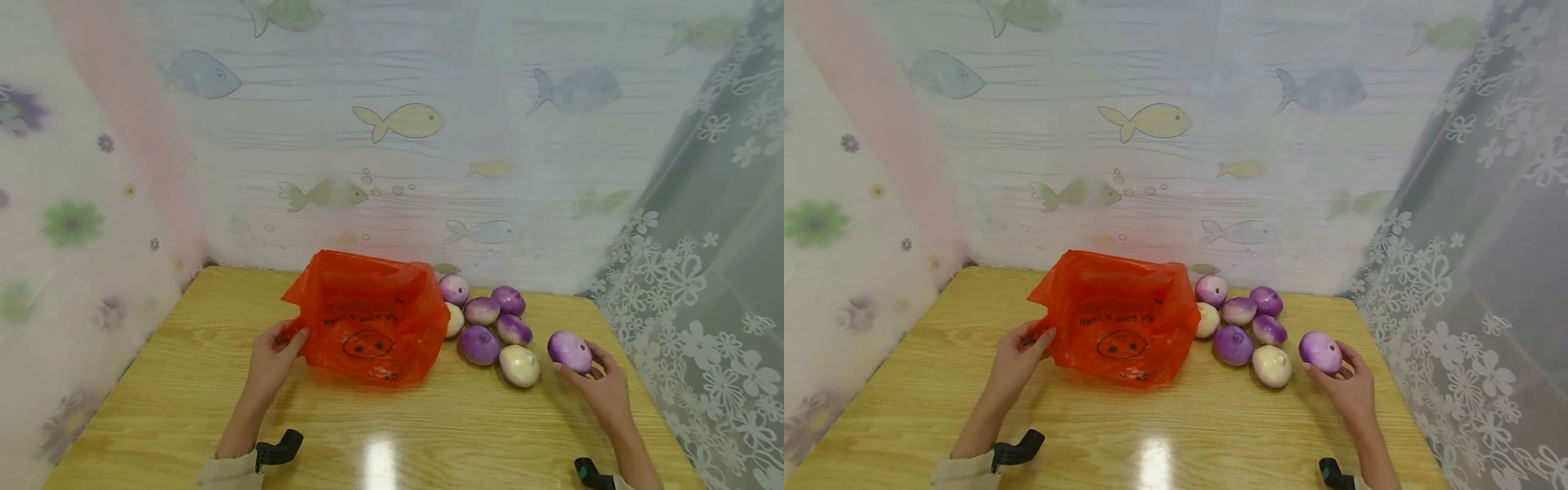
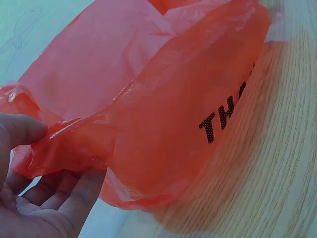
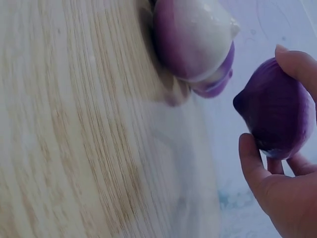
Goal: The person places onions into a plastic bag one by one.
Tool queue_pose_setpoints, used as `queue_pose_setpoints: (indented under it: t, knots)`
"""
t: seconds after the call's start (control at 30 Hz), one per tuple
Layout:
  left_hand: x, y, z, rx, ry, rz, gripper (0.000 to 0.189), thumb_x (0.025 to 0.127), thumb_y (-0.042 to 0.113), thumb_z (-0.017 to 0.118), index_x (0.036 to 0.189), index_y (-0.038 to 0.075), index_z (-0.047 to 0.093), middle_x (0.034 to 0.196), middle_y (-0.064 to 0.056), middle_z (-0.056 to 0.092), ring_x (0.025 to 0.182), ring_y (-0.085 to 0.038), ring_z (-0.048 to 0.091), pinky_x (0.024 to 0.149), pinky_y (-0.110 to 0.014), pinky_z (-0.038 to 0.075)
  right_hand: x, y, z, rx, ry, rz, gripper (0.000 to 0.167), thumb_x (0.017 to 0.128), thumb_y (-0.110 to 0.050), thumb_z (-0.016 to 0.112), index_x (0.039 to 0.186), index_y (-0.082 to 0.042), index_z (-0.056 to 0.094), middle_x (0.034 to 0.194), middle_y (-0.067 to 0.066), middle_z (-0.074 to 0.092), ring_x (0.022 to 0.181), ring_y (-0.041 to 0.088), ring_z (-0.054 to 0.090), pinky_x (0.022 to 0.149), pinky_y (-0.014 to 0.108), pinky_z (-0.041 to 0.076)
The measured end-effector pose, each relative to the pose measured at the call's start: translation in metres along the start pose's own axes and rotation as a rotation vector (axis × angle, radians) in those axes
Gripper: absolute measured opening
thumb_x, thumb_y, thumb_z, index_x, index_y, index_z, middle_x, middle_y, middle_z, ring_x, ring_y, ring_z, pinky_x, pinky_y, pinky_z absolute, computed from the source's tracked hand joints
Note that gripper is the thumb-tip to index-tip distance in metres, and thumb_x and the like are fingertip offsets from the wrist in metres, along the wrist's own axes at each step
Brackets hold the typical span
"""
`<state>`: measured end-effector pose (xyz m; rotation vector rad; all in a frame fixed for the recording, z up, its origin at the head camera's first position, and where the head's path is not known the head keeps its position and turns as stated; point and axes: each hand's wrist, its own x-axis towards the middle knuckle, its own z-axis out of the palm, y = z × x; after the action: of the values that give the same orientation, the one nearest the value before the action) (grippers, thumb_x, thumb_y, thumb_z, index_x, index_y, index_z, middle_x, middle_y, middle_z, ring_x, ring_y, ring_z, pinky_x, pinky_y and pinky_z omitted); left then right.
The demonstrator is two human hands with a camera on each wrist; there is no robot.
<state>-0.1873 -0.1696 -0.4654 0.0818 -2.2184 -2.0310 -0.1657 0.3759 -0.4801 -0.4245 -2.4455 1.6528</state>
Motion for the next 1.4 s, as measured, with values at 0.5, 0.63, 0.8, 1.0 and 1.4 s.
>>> queue_pose_setpoints:
  t: [0.5,0.63,0.8,1.0,1.4]
  knots:
    - [-0.001,0.0,0.009,-0.027,0.022,0.028,0.028,0.104,0.011,0.058,0.128,-0.004,0.06,0.12,-0.016,0.064,0.087,-0.005,0.068,0.071,-0.022,0.06,-0.021,-0.015,0.018,0.185,-0.007,-0.078,0.075,0.084,-0.004,0.082,0.148,-0.012,0.044,0.127,-0.012,0.044,0.103,-0.011,0.058,0.081,0.009,0.052]
    - [-0.001,0.0,0.009,-0.031,0.029,0.032,0.029,0.104,0.011,0.058,0.129,-0.005,0.06,0.124,-0.022,0.062,0.086,-0.004,0.067,0.071,-0.02,0.059,-0.026,-0.017,0.023,0.232,-0.021,-0.11,0.076,0.083,0.001,0.082,0.148,-0.011,0.045,0.131,-0.013,0.046,0.107,-0.009,0.058,0.082,0.01,0.052]
    - [-0.002,0.0,0.01,-0.031,0.035,0.039,0.03,0.104,0.012,0.058,0.129,-0.005,0.06,0.123,-0.021,0.064,0.087,-0.005,0.068,0.071,-0.02,0.058,-0.032,-0.02,0.029,0.285,-0.043,-0.185,0.077,0.08,0.011,0.08,0.147,-0.006,0.046,0.134,-0.011,0.047,0.11,-0.006,0.059,0.085,0.012,0.053]
    - [-0.002,-0.002,0.011,-0.041,0.035,0.039,0.029,0.104,0.011,0.058,0.128,-0.006,0.06,0.12,-0.02,0.065,0.087,-0.005,0.069,0.072,-0.021,0.059,-0.037,-0.024,0.036,0.316,-0.101,-0.245,0.078,0.079,0.015,0.077,0.147,-0.005,0.045,0.135,-0.009,0.048,0.114,-0.004,0.058,0.089,0.013,0.053]
    - [-0.003,-0.002,0.013,-0.036,0.024,0.036,0.03,0.104,0.01,0.057,0.13,-0.005,0.059,0.123,-0.024,0.063,0.086,-0.004,0.068,0.071,-0.02,0.058,-0.05,-0.039,0.061,0.294,-0.241,-0.262,0.082,0.079,0.013,0.079,0.15,-0.003,0.041,0.141,-0.007,0.046,0.12,-0.001,0.057,0.088,0.021,0.057]
